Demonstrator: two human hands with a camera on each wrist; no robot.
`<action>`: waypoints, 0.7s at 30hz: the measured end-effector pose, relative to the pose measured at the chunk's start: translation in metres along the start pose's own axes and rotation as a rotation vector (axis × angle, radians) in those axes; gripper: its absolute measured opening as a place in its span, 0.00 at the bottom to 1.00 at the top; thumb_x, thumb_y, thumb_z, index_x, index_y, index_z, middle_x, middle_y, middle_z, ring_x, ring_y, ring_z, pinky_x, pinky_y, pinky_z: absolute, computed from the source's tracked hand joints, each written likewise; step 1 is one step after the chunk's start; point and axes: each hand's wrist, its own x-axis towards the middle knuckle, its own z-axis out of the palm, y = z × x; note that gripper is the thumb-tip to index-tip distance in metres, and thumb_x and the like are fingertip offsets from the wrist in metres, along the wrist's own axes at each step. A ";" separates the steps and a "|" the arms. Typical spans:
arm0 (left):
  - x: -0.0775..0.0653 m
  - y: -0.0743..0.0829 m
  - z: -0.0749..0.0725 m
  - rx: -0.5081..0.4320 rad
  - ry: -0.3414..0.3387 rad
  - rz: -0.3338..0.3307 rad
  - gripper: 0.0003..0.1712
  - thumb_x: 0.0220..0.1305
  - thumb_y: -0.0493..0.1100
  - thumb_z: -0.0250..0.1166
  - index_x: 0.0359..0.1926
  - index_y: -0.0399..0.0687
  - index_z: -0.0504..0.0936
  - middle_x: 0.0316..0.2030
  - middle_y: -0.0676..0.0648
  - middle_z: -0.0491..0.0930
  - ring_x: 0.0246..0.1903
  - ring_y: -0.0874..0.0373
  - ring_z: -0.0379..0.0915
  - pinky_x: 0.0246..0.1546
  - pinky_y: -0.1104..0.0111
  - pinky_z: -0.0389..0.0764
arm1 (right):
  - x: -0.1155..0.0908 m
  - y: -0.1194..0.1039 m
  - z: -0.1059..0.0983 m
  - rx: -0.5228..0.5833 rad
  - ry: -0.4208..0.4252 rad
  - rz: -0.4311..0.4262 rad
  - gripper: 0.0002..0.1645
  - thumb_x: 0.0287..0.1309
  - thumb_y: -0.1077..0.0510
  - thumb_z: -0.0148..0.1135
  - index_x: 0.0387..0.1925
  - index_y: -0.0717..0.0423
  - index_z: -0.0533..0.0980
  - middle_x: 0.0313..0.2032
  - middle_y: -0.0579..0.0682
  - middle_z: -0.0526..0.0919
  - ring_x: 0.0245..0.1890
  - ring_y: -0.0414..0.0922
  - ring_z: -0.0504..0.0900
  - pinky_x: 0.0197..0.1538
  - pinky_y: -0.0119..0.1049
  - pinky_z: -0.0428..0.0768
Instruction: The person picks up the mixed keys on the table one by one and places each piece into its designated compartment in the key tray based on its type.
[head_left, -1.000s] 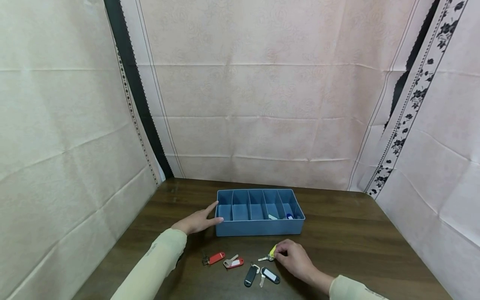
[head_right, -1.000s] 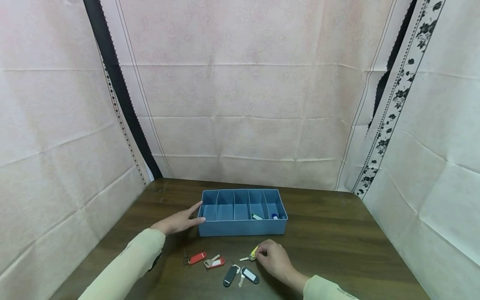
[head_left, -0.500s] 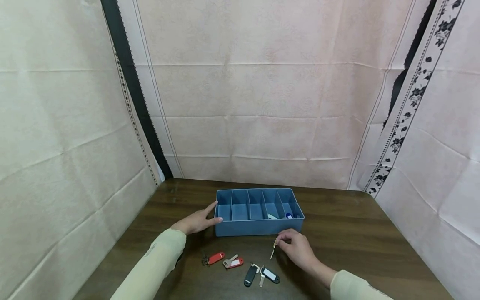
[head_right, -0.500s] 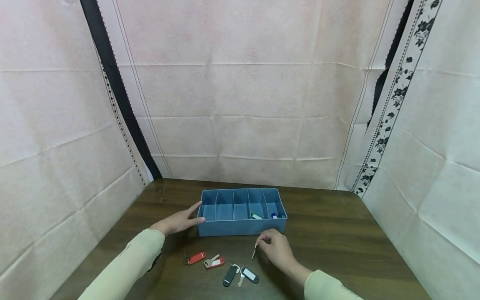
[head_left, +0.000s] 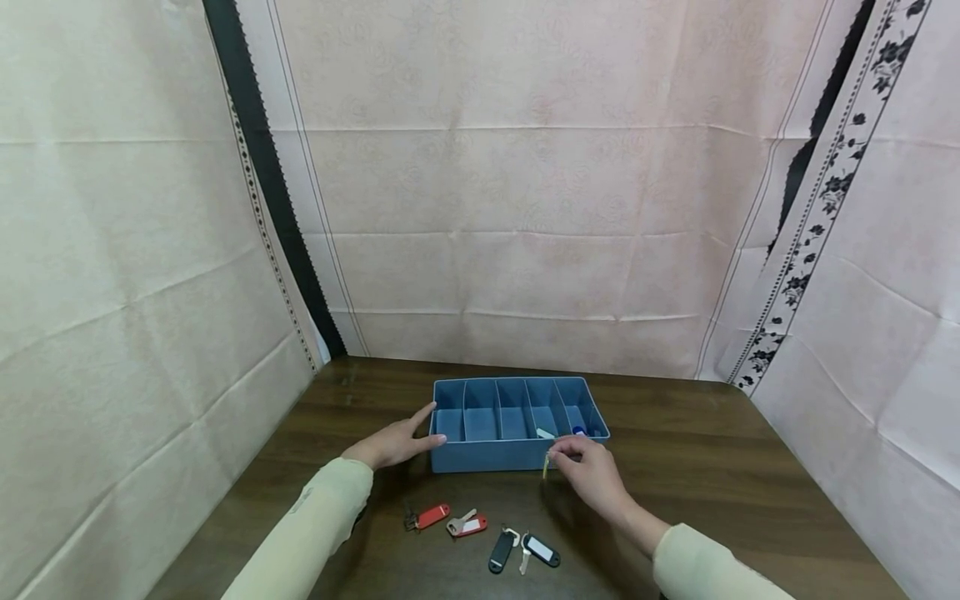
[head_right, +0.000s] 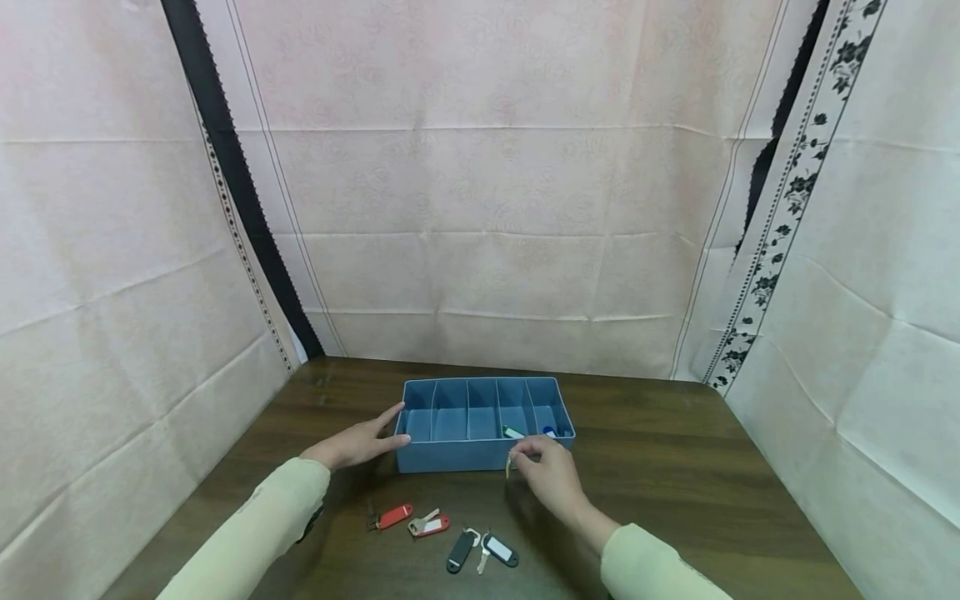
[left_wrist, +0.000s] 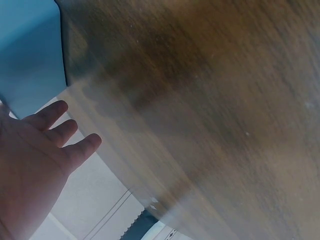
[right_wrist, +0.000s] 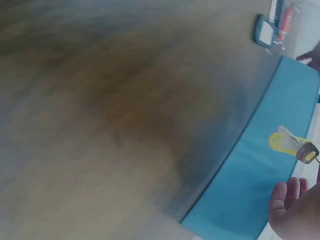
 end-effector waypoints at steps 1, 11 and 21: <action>0.000 0.000 0.000 -0.001 0.000 0.000 0.56 0.57 0.80 0.54 0.79 0.67 0.46 0.74 0.38 0.55 0.71 0.33 0.52 0.63 0.33 0.55 | 0.001 -0.003 0.000 0.012 0.003 0.002 0.05 0.63 0.59 0.66 0.32 0.47 0.85 0.45 0.47 0.84 0.48 0.47 0.79 0.47 0.40 0.82; 0.001 0.000 0.002 -0.001 0.000 0.002 0.54 0.58 0.79 0.54 0.79 0.68 0.45 0.75 0.39 0.55 0.71 0.34 0.52 0.63 0.33 0.55 | 0.019 -0.020 -0.004 0.115 0.028 0.009 0.08 0.66 0.55 0.64 0.38 0.55 0.85 0.49 0.51 0.83 0.52 0.49 0.78 0.49 0.40 0.80; 0.002 0.000 0.003 -0.012 0.004 -0.017 0.57 0.55 0.81 0.54 0.79 0.68 0.46 0.74 0.38 0.55 0.70 0.33 0.53 0.61 0.31 0.56 | 0.049 -0.032 0.005 0.122 0.103 0.058 0.12 0.65 0.53 0.65 0.43 0.57 0.85 0.48 0.51 0.83 0.46 0.47 0.77 0.46 0.40 0.78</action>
